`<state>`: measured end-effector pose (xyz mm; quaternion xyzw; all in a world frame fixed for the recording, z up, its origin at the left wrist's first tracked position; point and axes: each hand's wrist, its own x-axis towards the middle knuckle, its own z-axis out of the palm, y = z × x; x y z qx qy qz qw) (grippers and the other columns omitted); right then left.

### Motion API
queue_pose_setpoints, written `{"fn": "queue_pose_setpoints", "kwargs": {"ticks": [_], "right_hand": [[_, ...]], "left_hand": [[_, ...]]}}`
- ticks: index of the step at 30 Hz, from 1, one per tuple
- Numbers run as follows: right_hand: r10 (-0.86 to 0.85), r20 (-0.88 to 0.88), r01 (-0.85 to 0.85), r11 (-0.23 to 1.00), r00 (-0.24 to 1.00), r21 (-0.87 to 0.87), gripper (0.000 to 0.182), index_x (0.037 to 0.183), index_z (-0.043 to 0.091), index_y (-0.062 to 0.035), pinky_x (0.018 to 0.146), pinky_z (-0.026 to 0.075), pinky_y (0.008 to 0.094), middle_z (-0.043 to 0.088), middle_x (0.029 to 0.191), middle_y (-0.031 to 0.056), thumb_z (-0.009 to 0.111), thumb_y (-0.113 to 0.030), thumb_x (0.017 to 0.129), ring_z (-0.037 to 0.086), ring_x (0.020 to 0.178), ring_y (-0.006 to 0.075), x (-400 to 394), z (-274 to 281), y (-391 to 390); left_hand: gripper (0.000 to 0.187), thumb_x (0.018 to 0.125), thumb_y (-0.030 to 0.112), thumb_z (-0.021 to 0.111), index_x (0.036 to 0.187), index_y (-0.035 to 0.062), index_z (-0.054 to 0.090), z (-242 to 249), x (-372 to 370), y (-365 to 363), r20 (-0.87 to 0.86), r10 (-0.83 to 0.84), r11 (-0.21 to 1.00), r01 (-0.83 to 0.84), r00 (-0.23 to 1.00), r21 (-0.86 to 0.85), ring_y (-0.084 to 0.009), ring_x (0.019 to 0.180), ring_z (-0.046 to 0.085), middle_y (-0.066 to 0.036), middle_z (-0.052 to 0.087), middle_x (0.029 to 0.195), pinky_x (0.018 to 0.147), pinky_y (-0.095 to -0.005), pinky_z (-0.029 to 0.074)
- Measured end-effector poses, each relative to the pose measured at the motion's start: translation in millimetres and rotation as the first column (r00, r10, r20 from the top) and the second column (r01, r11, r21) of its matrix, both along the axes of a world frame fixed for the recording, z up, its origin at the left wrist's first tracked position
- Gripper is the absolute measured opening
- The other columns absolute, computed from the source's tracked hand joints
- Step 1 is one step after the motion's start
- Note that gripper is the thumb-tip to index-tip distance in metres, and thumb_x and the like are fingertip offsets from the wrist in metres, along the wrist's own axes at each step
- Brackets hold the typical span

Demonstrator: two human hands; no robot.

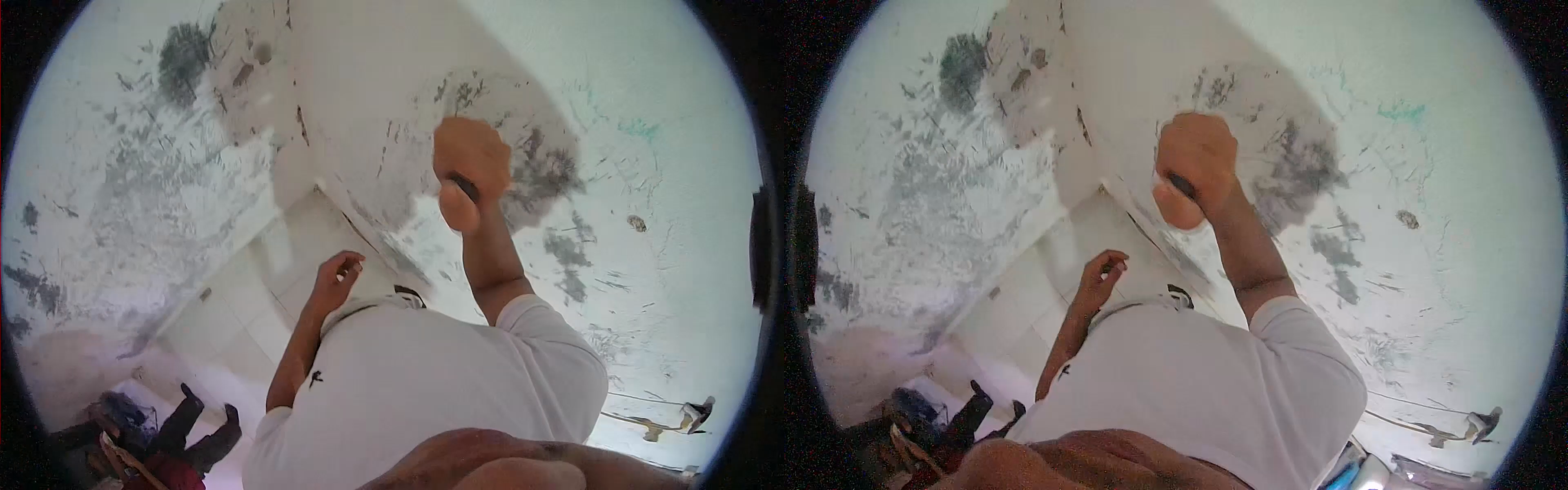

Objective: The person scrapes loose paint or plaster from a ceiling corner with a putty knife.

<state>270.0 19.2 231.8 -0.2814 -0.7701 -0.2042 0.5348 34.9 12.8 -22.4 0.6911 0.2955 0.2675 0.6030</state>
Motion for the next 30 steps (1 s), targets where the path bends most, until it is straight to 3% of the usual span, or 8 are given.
{"fn": "queue_pose_setpoints", "kwargs": {"ticks": [3, 7, 11, 15, 19, 27, 28, 30], "right_hand": [[0.173, -0.180, -0.160, 0.984, 0.968, 0.080, 0.059, 0.052, 0.036, -0.0064, 0.041, 0.019, 0.0301, 0.033, 0.049, 0.0017, 0.050, -0.045, 0.095, 0.030, 0.040, 0.0160, -9, 3, -11], [-0.087, 0.023, 0.090, 0.965, 0.996, -0.246, 0.008, 0.061, 0.064, -0.0045, 0.057, 0.051, 0.0399, 0.061, 0.068, 0.0156, 0.064, -0.013, 0.064, 0.066, 0.068, 0.0334, 11, 4, -6], [0.035, 0.038, -0.035, 0.999, 0.999, -0.007, 0.052, 0.054, 0.038, -0.0042, 0.042, 0.020, 0.0326, 0.038, 0.050, 0.0052, 0.053, -0.037, 0.091, 0.034, 0.042, 0.0184, 12, 3, 4], [0.149, -0.151, -0.144, 0.989, 0.977, 0.047, 0.045, 0.056, 0.034, -0.0050, 0.043, 0.017, 0.0336, 0.034, 0.049, 0.0048, 0.050, -0.031, 0.089, 0.030, 0.041, 0.0170, -18, 10, -26], [-0.075, 0.105, 0.085, 0.992, 0.992, -0.090, 0.047, 0.054, 0.039, -0.0072, 0.043, 0.022, 0.0307, 0.041, 0.053, 0.0027, 0.050, -0.034, 0.091, 0.036, 0.044, 0.0170, -1, 4, -1], [-0.113, 0.106, 0.129, 0.978, 0.988, -0.161, 0.026, 0.059, 0.050, -0.0109, 0.047, 0.041, 0.0408, 0.053, 0.061, 0.0090, 0.066, -0.024, 0.076, 0.053, 0.051, 0.0267, 5, -6, -10], [-0.533, 0.341, 0.632, 0.632, 0.775, -0.449, 0.022, 0.060, 0.051, -0.0110, 0.047, 0.040, 0.0403, 0.051, 0.061, 0.0092, 0.066, -0.023, 0.072, 0.052, 0.051, 0.0274, 3, -2, -15], [-0.649, 0.664, 0.867, -0.013, 0.372, -0.498, 0.020, 0.061, 0.051, -0.0111, 0.047, 0.040, 0.0397, 0.050, 0.060, 0.0094, 0.067, -0.022, 0.068, 0.051, 0.051, 0.0282, 3, -5, -11]], "left_hand": [[0.014, 0.092, 0.008, 0.059, 0.105, 0.0042, 0.064, -5, 3, 2, 0.048, 0.025, 0.999, -0.026, 0.999, 0.031, -0.0105, 0.078, 0.057, -0.003, 0.064, 0.086, 0.068, -0.0261, 0.045], [0.014, 0.092, 0.007, 0.059, 0.104, 0.0039, 0.064, -1, 4, 7, 0.045, -0.011, 0.997, 0.007, 0.999, 0.075, -0.0106, 0.078, 0.058, -0.003, 0.065, 0.086, 0.068, -0.0264, 0.046], [0.014, 0.094, 0.009, 0.058, 0.106, 0.0018, 0.061, 7, -2, -2, 0.011, -0.033, 0.999, 0.033, 0.999, 0.022, -0.0109, 0.081, 0.059, -0.005, 0.064, 0.086, 0.074, -0.0280, 0.048], [0.015, 0.094, 0.010, 0.059, 0.106, 0.0022, 0.063, 1, -5, 2, 0.057, -0.025, 0.997, 0.021, 0.998, 0.072, -0.0103, 0.079, 0.059, -0.004, 0.064, 0.084, 0.070, -0.0278, 0.047], [0.015, 0.092, 0.006, 0.058, 0.106, 0.0022, 0.063, -7, -13, -14, 0.006, -0.019, 1.000, 0.019, 1.000, 0.024, -0.0109, 0.081, 0.060, -0.004, 0.064, 0.086, 0.073, -0.0278, 0.048], [0.013, 0.094, 0.007, 0.056, 0.105, 0.0012, 0.061, -1, -15, -6, -0.011, -0.024, 0.999, 0.024, 1.000, 0.037, -0.0127, 0.085, 0.060, -0.006, 0.063, 0.087, 0.079, -0.0298, 0.049], [0.014, 0.095, 0.008, 0.056, 0.105, 0.0015, 0.061, -1, -15, -5, -0.017, -0.007, 1.000, 0.008, 1.000, 0.016, -0.0126, 0.084, 0.060, -0.006, 0.063, 0.087, 0.079, -0.0299, 0.049], [0.014, 0.095, 0.008, 0.056, 0.106, 0.0018, 0.061, -3, -20, -9, 0.004, -0.011, 1.000, 0.011, 1.000, -0.020, -0.0129, 0.085, 0.060, -0.006, 0.064, 0.088, 0.079, -0.0299, 0.049]]}}
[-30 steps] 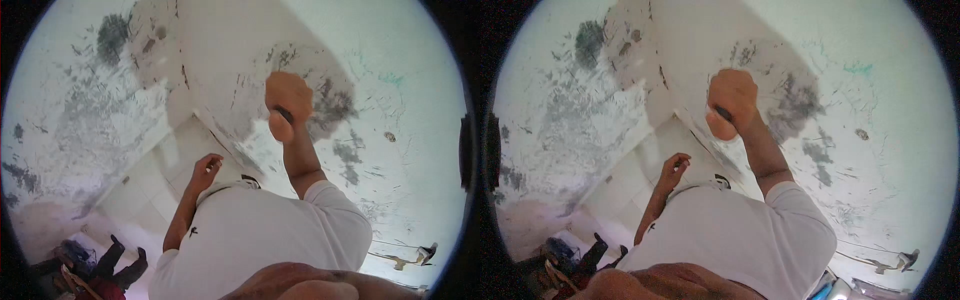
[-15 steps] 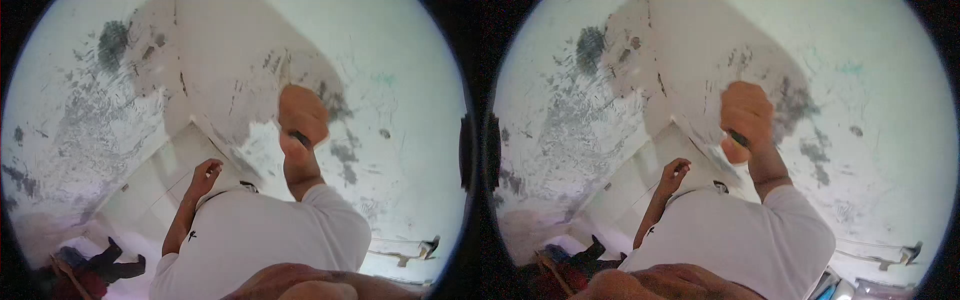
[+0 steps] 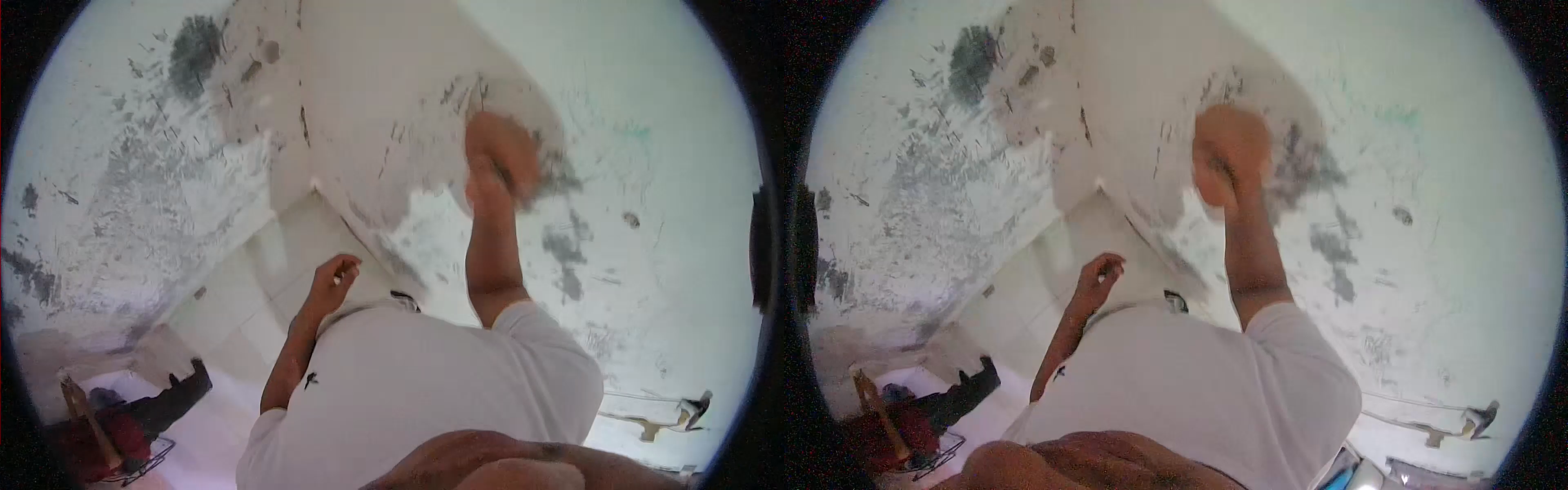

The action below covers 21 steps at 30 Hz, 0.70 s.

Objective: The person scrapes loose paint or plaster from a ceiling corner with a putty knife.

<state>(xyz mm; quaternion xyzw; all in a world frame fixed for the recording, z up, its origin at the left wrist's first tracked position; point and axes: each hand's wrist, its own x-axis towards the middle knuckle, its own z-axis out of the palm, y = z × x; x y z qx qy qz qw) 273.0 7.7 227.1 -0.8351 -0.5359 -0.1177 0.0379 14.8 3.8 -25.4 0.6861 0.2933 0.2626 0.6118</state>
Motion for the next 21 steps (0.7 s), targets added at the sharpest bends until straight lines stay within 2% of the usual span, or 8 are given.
{"fn": "queue_pose_setpoints", "kwargs": {"ticks": [2, 3, 8, 9, 12, 14, 16, 21], "right_hand": [[0.871, 0.292, -0.749, 0.121, 0.396, 0.652, 0.014, 0.060, 0.053, -0.0102, 0.048, 0.040, 0.0388, 0.053, 0.063, 0.0118, 0.065, -0.016, 0.065, 0.052, 0.053, 0.0300, 7, -2, 17], [0.926, 0.207, -0.591, 0.020, 0.315, 0.806, 0.047, 0.059, 0.033, -0.0051, 0.045, 0.020, 0.0344, 0.034, 0.054, 0.0068, 0.058, -0.038, 0.082, 0.032, 0.044, 0.0202, -16, 6, 7], [0.887, 0.110, -0.588, 0.200, 0.448, 0.784, 0.045, 0.055, 0.040, -0.0034, 0.045, 0.032, 0.0346, 0.033, 0.055, 0.0095, 0.057, -0.037, 0.079, 0.037, 0.044, 0.0175, 18, -10, 28], [0.638, 0.106, -0.597, 0.632, 0.762, 0.494, 0.043, 0.054, 0.042, -0.0039, 0.046, 0.035, 0.0350, 0.033, 0.055, 0.0104, 0.057, -0.035, 0.079, 0.038, 0.044, 0.0170, 8, -11, 9], [0.082, 0.190, -0.091, 0.995, 0.978, 0.042, 0.037, 0.057, 0.047, -0.0044, 0.051, 0.042, 0.0372, 0.039, 0.057, 0.0108, 0.055, -0.030, 0.082, 0.044, 0.048, 0.0187, 35, -16, 15], [-0.233, 0.100, 0.249, 0.949, 0.967, -0.192, 0.034, 0.060, 0.050, -0.0043, 0.055, 0.047, 0.0388, 0.047, 0.059, 0.0104, 0.053, -0.026, 0.085, 0.050, 0.052, 0.0208, 38, -34, -1], [0.502, 0.000, -0.481, 0.827, 0.865, 0.292, 0.029, 0.066, 0.055, -0.0033, 0.054, 0.044, 0.0367, 0.051, 0.062, 0.0098, 0.054, -0.025, 0.086, 0.052, 0.054, 0.0236, 28, -24, 2], [0.570, 0.149, -0.468, 0.468, 0.808, 0.749, 0.039, 0.062, 0.054, -0.0001, 0.045, 0.032, 0.0341, 0.050, 0.060, 0.0077, 0.056, -0.031, 0.085, 0.047, 0.051, 0.0253, 16, -30, -6]], "left_hand": [[0.014, 0.094, 0.009, 0.057, 0.106, 0.0024, 0.061, 4, 0, 3, 0.009, -0.008, 1.000, 0.008, 1.000, 0.013, -0.0128, 0.087, 0.061, -0.006, 0.064, 0.090, 0.080, -0.0303, 0.049], [0.014, 0.094, 0.007, 0.057, 0.107, 0.0022, 0.061, 5, -1, 2, 0.027, -0.011, 0.997, 0.009, 1.000, 0.078, -0.0121, 0.087, 0.060, -0.005, 0.064, 0.090, 0.080, -0.0295, 0.049], [0.015, 0.093, 0.001, 0.055, 0.107, 0.0019, 0.061, -1, -6, -12, -0.028, 0.000, 1.000, 0.000, 1.000, 0.026, -0.0116, 0.086, 0.059, -0.005, 0.062, 0.088, 0.080, -0.0283, 0.048], [0.014, 0.093, 0.000, 0.055, 0.106, 0.0018, 0.061, -5, -6, -12, -0.019, -0.014, 0.999, 0.014, 1.000, 0.043, -0.0115, 0.086, 0.059, -0.004, 0.062, 0.087, 0.080, -0.0281, 0.048], [0.014, 0.093, 0.003, 0.057, 0.106, 0.0025, 0.061, -2, 13, 22, 0.061, 0.059, 0.992, -0.065, 0.996, 0.112, -0.0113, 0.082, 0.058, -0.004, 0.063, 0.087, 0.075, -0.0274, 0.047], [0.015, 0.093, 0.009, 0.059, 0.107, 0.0040, 0.063, -9, 2, 0, 0.073, 0.053, 0.996, -0.057, 0.996, 0.064, -0.0109, 0.076, 0.058, -0.003, 0.066, 0.087, 0.066, -0.0265, 0.045], [0.015, 0.093, 0.010, 0.059, 0.107, 0.0041, 0.063, -3, -1, -2, 0.057, 0.031, 0.998, -0.034, 0.998, 0.047, -0.0103, 0.077, 0.058, -0.003, 0.065, 0.086, 0.067, -0.0261, 0.045], [0.013, 0.094, 0.008, 0.058, 0.106, 0.0025, 0.062, 3, 0, -1, -0.017, 0.014, 0.999, -0.013, 1.000, 0.029, -0.0121, 0.083, 0.061, -0.006, 0.065, 0.087, 0.075, -0.0283, 0.049]]}}
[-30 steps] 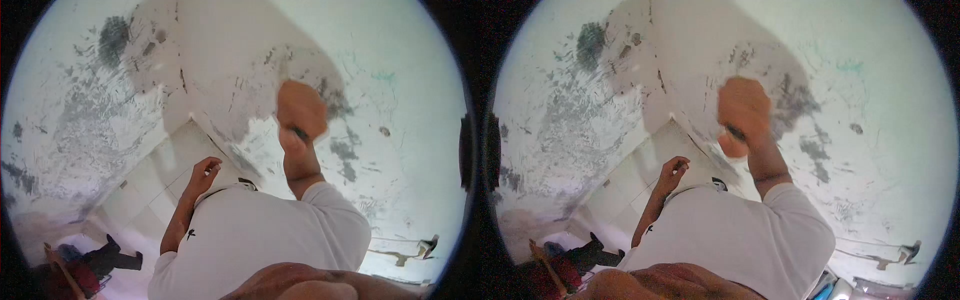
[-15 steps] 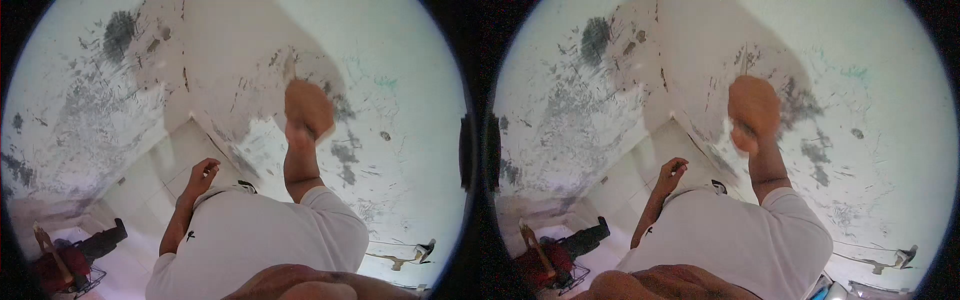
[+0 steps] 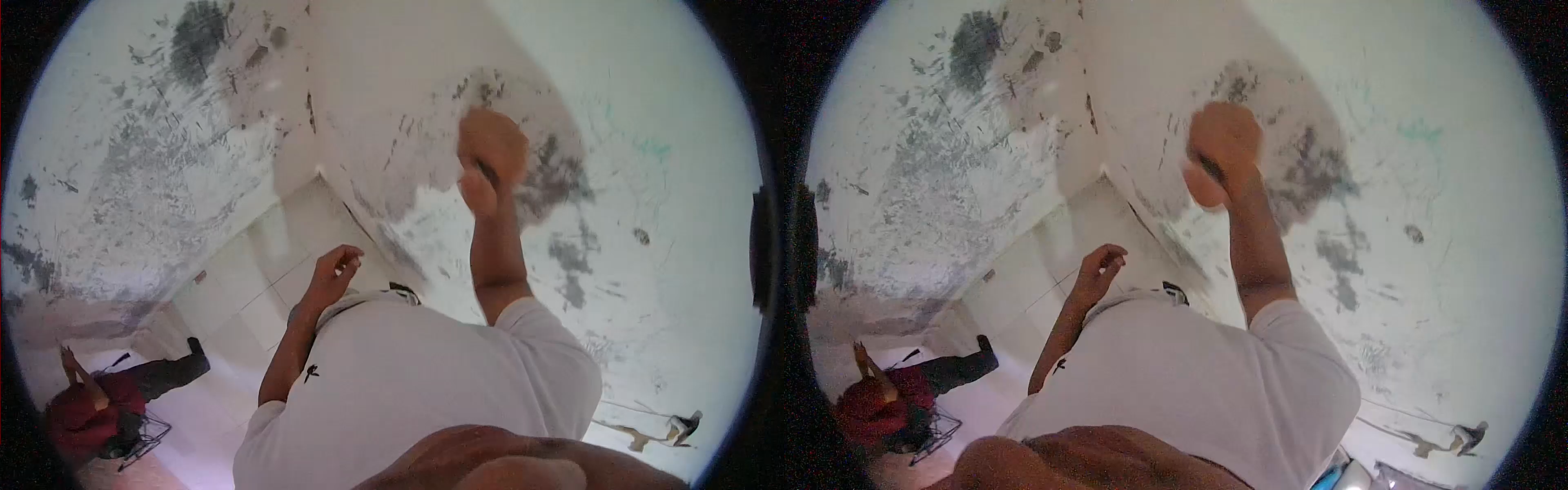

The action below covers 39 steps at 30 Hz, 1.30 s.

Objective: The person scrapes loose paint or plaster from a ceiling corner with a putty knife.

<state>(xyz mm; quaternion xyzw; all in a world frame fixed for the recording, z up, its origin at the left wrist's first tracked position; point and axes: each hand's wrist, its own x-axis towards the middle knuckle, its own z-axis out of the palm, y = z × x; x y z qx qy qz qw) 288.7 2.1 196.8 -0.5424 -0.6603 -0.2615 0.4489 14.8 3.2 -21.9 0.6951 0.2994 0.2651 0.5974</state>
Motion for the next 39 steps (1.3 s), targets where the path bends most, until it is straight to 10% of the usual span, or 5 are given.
{"fn": "queue_pose_setpoints", "kwargs": {"ticks": [2, 22, 31, 33, 39], "right_hand": [[0.516, 0.119, -0.513, 0.856, 0.848, -0.058, 0.036, 0.061, 0.053, -0.0021, 0.045, 0.033, 0.0335, 0.050, 0.060, 0.0076, 0.059, -0.030, 0.084, 0.049, 0.052, 0.0233, 1, 25, 22], [0.661, -0.013, -0.654, 0.746, 0.751, 0.127, 0.052, 0.051, 0.037, -0.0069, 0.041, 0.020, 0.0302, 0.030, 0.049, 0.0031, 0.051, -0.037, 0.091, 0.030, 0.040, 0.0153, -15, 34, 29], [-0.321, 0.256, 0.368, 0.915, 0.912, -0.163, 0.035, 0.055, 0.048, -0.0071, 0.050, 0.044, 0.0353, 0.044, 0.052, 0.0080, 0.057, -0.024, 0.085, 0.045, 0.044, 0.0198, 9, 7, 26], [0.566, 0.081, -0.571, 0.819, 0.820, 0.058, 0.022, 0.057, 0.048, -0.0083, 0.046, 0.039, 0.0352, 0.044, 0.053, 0.0067, 0.061, -0.016, 0.074, 0.046, 0.045, 0.0241, 2, 31, 28], [0.480, 0.126, -0.473, 0.877, 0.868, -0.084, 0.030, 0.056, 0.044, -0.0070, 0.043, 0.031, 0.0352, 0.040, 0.052, 0.0076, 0.064, -0.026, 0.068, 0.043, 0.045, 0.0251, 13, 24, 67]], "left_hand": [[0.013, 0.094, 0.003, 0.057, 0.106, 0.0027, 0.062, 6, 10, 7, 0.000, 0.018, 1.000, -0.018, 1.000, -0.005, -0.0125, 0.083, 0.061, -0.006, 0.064, 0.087, 0.075, -0.0279, 0.049], [0.015, 0.093, 0.011, 0.060, 0.105, 0.0051, 0.064, -1, 23, 17, 0.035, 0.033, 0.999, -0.033, 0.999, -0.003, -0.0120, 0.080, 0.059, -0.004, 0.066, 0.088, 0.071, -0.0280, 0.048], [0.013, 0.094, 0.006, 0.057, 0.106, 0.0003, 0.062, -11, 29, 31, 0.033, 0.016, 0.992, -0.020, 0.999, 0.125, -0.0113, 0.082, 0.060, -0.007, 0.065, 0.089, 0.075, -0.0292, 0.050], [0.015, 0.095, 0.008, 0.057, 0.107, 0.0002, 0.061, -11, 23, 20, 0.028, 0.002, 0.995, -0.004, 1.000, 0.096, -0.0121, 0.083, 0.060, -0.008, 0.065, 0.089, 0.075, -0.0297, 0.050], [0.015, 0.095, 0.010, 0.057, 0.107, 0.0009, 0.060, -14, 20, 21, 0.001, 0.011, 1.000, -0.011, 1.000, -0.016, -0.0126, 0.083, 0.060, -0.008, 0.063, 0.087, 0.076, -0.0293, 0.049]]}}
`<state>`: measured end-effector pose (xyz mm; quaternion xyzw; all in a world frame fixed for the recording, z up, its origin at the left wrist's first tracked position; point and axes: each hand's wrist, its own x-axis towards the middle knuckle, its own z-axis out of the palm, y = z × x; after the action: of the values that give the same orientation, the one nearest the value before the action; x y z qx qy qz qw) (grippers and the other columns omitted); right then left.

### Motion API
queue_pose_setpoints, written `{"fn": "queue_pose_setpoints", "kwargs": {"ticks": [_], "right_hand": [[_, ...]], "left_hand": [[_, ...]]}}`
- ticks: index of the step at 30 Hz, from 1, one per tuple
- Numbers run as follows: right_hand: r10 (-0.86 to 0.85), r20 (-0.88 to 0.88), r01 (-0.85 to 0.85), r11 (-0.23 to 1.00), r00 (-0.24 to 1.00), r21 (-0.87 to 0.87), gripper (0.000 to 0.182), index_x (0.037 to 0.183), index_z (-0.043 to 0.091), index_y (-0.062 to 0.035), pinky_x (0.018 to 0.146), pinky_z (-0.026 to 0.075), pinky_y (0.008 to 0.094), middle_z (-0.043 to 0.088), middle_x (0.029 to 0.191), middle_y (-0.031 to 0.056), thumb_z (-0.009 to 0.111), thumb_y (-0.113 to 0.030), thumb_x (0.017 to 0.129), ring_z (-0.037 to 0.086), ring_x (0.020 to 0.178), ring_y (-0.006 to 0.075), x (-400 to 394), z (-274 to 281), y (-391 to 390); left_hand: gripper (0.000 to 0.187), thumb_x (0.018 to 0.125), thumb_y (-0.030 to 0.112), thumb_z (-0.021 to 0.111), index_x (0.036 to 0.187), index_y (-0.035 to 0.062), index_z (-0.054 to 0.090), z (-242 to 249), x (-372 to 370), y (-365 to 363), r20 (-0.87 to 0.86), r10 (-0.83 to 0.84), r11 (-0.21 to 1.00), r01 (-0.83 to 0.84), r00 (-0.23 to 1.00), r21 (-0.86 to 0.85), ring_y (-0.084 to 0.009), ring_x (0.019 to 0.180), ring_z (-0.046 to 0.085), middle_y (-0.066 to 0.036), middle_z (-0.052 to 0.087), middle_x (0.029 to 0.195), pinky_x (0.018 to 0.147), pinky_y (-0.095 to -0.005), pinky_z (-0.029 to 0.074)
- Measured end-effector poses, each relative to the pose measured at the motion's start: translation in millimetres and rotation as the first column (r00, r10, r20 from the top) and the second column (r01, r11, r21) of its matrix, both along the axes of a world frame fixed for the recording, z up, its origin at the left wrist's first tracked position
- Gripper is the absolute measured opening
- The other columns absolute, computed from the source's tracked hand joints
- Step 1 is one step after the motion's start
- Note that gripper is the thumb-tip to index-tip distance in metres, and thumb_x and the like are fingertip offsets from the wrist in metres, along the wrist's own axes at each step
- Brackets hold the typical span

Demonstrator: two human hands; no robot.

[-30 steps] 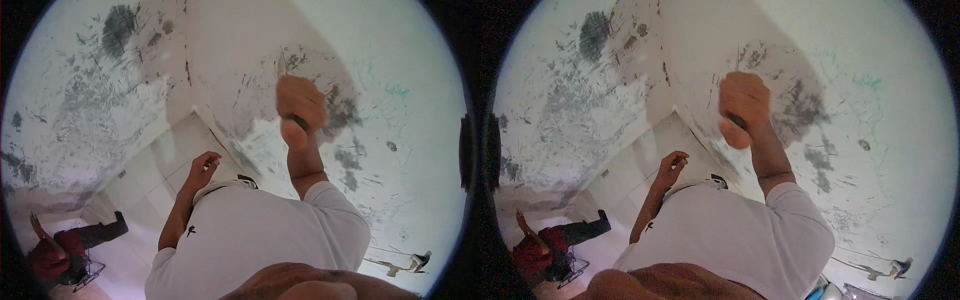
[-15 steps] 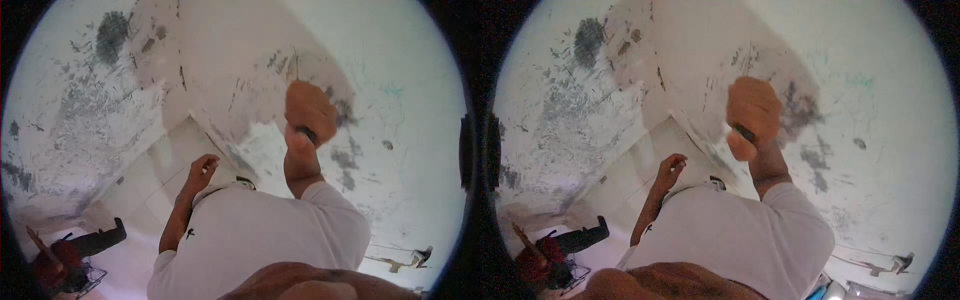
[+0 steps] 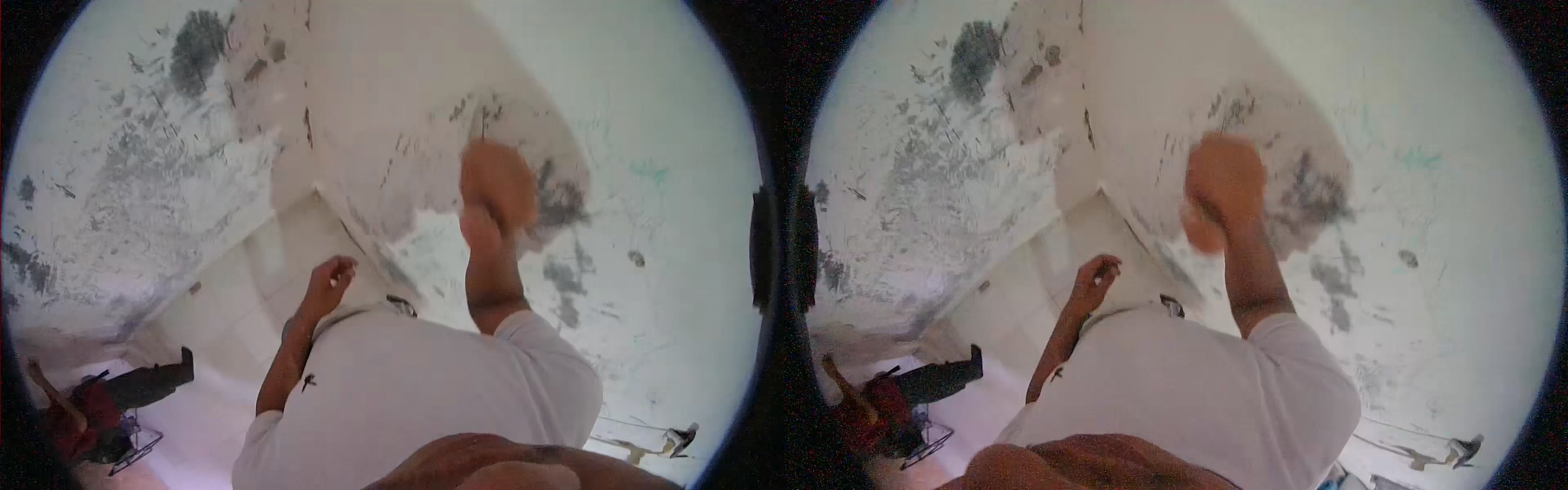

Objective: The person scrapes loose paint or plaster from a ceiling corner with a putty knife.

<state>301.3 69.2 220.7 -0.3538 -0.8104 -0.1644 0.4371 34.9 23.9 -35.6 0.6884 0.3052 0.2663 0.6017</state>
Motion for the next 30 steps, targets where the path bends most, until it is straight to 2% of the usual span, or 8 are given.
{"fn": "queue_pose_setpoints", "kwargs": {"ticks": [4, 5, 7, 10, 12, 15, 25, 30], "right_hand": [[-0.138, 0.037, 0.139, 0.990, 0.990, -0.016, 0.033, 0.056, 0.044, -0.0070, 0.043, 0.030, 0.0363, 0.039, 0.053, 0.0088, 0.065, -0.029, 0.068, 0.043, 0.045, 0.0256, 0, -19, -37], [-0.563, 0.247, 0.591, 0.805, 0.789, -0.051, 0.039, 0.056, 0.042, -0.0072, 0.042, 0.026, 0.0345, 0.036, 0.052, 0.0068, 0.060, -0.034, 0.079, 0.038, 0.044, 0.0232, -2, -18, -46], [0.047, -0.083, -0.041, 0.996, 0.995, 0.073, 0.026, 0.056, 0.048, -0.0092, 0.046, 0.036, 0.0386, 0.047, 0.055, 0.0100, 0.062, -0.023, 0.073, 0.048, 0.049, 0.0263, -15, 12, -48], [0.176, -0.130, -0.185, 0.981, 0.976, -0.061, 0.029, 0.054, 0.047, -0.0090, 0.046, 0.036, 0.0382, 0.046, 0.054, 0.0068, 0.061, -0.023, 0.075, 0.048, 0.048, 0.0244, -24, 4, -43], [-0.113, -0.079, 0.107, 0.991, 0.990, -0.076, 0.025, 0.054, 0.049, -0.0087, 0.044, 0.036, 0.0370, 0.043, 0.052, 0.0052, 0.060, -0.020, 0.074, 0.047, 0.047, 0.0207, -18, -9, -46], [0.144, -0.380, -0.166, 0.986, 0.914, -0.024, 0.049, 0.060, 0.040, -0.0031, 0.046, 0.024, 0.0315, 0.034, 0.056, 0.0057, 0.056, -0.038, 0.090, 0.032, 0.046, 0.0162, 3, -25, -17], [-0.176, 0.107, 0.182, 0.982, 0.979, -0.055, 0.031, 0.065, 0.050, -0.0059, 0.047, 0.035, 0.0358, 0.045, 0.057, 0.0094, 0.057, -0.029, 0.085, 0.043, 0.050, 0.0213, 4, -12, -22], [0.030, -0.143, -0.026, 0.999, 0.989, 0.030, 0.022, 0.060, 0.052, -0.0094, 0.047, 0.038, 0.0339, 0.049, 0.059, 0.0060, 0.063, -0.023, 0.073, 0.048, 0.050, 0.0197, 6, -10, -21]], "left_hand": [[0.015, 0.093, 0.006, 0.058, 0.106, 0.0041, 0.064, 5, -5, 3, 0.080, 0.089, 0.994, -0.093, 0.993, 0.053, -0.0109, 0.079, 0.058, -0.002, 0.063, 0.084, 0.071, -0.0269, 0.047], [0.015, 0.093, 0.004, 0.057, 0.106, 0.0038, 0.063, 1, -5, 7, 0.070, 0.111, 0.992, -0.114, 0.991, 0.051, -0.0112, 0.079, 0.058, -0.003, 0.063, 0.085, 0.071, -0.0265, 0.047], [0.015, 0.092, 0.002, 0.056, 0.106, 0.0034, 0.063, -2, -5, 1, 0.054, 0.173, 0.985, -0.173, 0.983, -0.005, -0.0117, 0.081, 0.059, -0.004, 0.063, 0.086, 0.073, -0.0263, 0.048], [0.013, 0.093, 0.004, 0.057, 0.105, 0.0030, 0.063, 8, -9, 3, 0.104, 0.123, 0.992, -0.123, 0.987, -0.011, -0.0106, 0.080, 0.059, -0.003, 0.064, 0.085, 0.073, -0.0266, 0.048], [0.013, 0.093, 0.004, 0.057, 0.105, 0.0029, 0.063, -2, -12, 3, 0.097, 0.136, 0.990, -0.137, 0.986, 0.006, -0.0102, 0.080, 0.059, -0.003, 0.064, 0.085, 0.072, -0.0267, 0.048], [0.013, 0.093, 0.005, 0.058, 0.104, 0.0028, 0.063, -11, -19, -30, 0.037, 0.102, 0.995, -0.102, 0.994, -0.015, -0.0101, 0.079, 0.059, -0.003, 0.064, 0.085, 0.070, -0.0270, 0.047], [0.014, 0.092, 0.008, 0.060, 0.105, 0.0042, 0.064, 6, -8, -8, 0.019, 0.103, 0.994, -0.102, 0.995, -0.031, -0.0117, 0.079, 0.057, -0.004, 0.064, 0.086, 0.070, -0.0270, 0.046], [0.014, 0.093, 0.008, 0.059, 0.105, 0.0031, 0.063, 2, -8, -4, 0.077, 0.123, 0.991, -0.127, 0.989, 0.047, -0.0108, 0.080, 0.058, -0.003, 0.064, 0.084, 0.069, -0.0264, 0.046]]}}
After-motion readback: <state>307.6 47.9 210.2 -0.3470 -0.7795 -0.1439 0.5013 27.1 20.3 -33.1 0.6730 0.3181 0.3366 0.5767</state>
